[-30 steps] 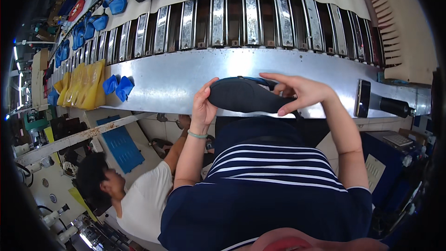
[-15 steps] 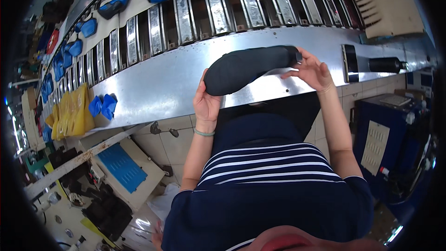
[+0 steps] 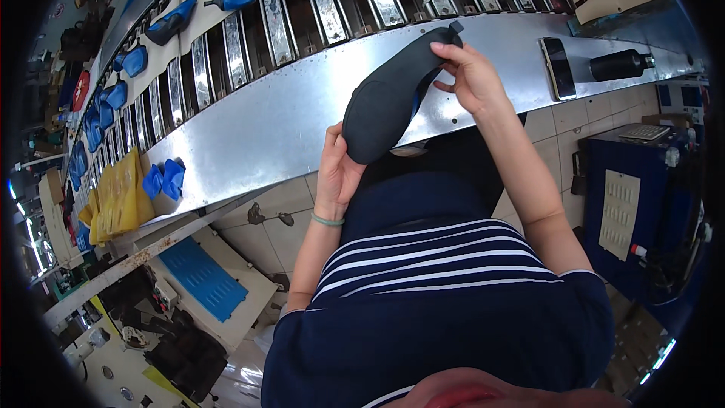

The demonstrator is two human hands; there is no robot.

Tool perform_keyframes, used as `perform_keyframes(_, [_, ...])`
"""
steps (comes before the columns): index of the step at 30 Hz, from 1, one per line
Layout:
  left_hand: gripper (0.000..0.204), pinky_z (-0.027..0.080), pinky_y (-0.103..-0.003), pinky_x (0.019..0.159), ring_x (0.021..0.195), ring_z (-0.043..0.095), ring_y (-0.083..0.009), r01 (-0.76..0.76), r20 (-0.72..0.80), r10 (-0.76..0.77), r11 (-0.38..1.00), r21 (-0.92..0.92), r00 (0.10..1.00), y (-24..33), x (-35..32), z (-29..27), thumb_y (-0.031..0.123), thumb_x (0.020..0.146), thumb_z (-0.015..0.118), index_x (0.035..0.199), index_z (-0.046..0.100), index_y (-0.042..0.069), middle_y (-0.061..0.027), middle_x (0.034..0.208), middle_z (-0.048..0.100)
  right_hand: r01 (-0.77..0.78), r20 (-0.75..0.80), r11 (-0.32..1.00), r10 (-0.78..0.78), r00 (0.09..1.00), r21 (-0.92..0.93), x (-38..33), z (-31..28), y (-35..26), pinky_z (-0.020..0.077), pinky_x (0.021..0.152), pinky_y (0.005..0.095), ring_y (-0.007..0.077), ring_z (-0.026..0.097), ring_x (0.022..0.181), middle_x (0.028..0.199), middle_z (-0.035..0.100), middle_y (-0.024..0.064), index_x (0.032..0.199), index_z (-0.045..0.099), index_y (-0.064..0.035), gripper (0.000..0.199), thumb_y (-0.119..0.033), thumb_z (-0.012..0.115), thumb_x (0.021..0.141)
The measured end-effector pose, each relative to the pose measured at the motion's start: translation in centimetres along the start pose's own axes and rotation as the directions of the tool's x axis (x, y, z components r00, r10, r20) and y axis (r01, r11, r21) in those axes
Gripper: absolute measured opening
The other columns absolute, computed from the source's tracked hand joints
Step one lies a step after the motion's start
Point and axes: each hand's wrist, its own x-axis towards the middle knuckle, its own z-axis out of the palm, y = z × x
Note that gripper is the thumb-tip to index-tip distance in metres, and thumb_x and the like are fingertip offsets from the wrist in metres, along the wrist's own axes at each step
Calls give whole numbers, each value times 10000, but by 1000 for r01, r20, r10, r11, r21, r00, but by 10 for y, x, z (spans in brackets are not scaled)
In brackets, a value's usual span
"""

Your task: Attaching soles and inspecting blue high-heeled shoes on a factory production line.

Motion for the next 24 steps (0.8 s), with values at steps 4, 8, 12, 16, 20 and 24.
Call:
perform_keyframes(4, [208, 491, -422, 1007, 1208, 557, -221, 56, -50, -50, 992, 117, 997, 2, -3, 23, 154, 1009, 531, 1204, 484, 97, -99, 1301, 546, 72, 51, 997, -73, 996, 10, 5, -11, -3, 339, 906, 545, 148, 584, 902, 919, 659, -20, 986, 632, -156, 221, -200, 759, 811])
perform_keyframes(8, [201, 505, -408, 964, 1144, 594, -226, 155, 97, -167, 980, 121, 981, -12, -8, 19, 271, 1039, 468, 1143, 490, 100, -94, 1266, 560, 137, 89, 987, -145, 986, 87, 19, -27, 13, 415, 968, 551, 179, 626, 985, 1025, 690, 38, 1073, 635, -89, 199, -188, 658, 902])
perform_keyframes(12, [502, 560, -383, 850, 1009, 656, -215, 296, 154, -315, 946, 134, 937, -25, 23, 18, 507, 1047, 289, 1239, 501, 95, -94, 1166, 608, 206, 179, 973, -222, 959, 106, 21, -33, 17, 522, 905, 375, 222, 668, 996, 1056, 690, 122, 1102, 611, 0, 235, -160, 615, 930])
perform_keyframes(16, [678, 598, -389, 764, 932, 676, -240, 443, -115, -441, 777, 447, 890, -26, 69, 66, 609, 1009, 267, 1420, 417, 91, -163, 1135, 605, 214, 292, 969, -241, 926, 120, 16, -29, 7, 557, 861, 324, 241, 673, 1035, 1060, 687, 172, 1123, 595, 33, 261, -151, 604, 938])
perform_keyframes(20, [665, 600, -381, 728, 915, 678, -264, 478, -257, -468, 449, 755, 846, -26, 105, 67, 595, 1013, 302, 1405, 438, 75, -190, 1229, 545, 194, 357, 975, -221, 908, 112, 10, -31, -7, 536, 896, 329, 214, 681, 971, 1057, 689, 145, 1175, 608, 34, 289, -102, 621, 921])
perform_keyframes(24, [577, 437, -357, 997, 1204, 527, -296, -255, 250, 200, 1, 967, 947, -61, 148, 20, 469, 1026, 419, 1450, 440, 78, -166, 1243, 522, 170, 429, 977, -211, 878, 132, 14, -39, -10, 522, 921, 323, 217, 676, 993, 1067, 687, 124, 1211, 593, 29, 327, -85, 642, 909])
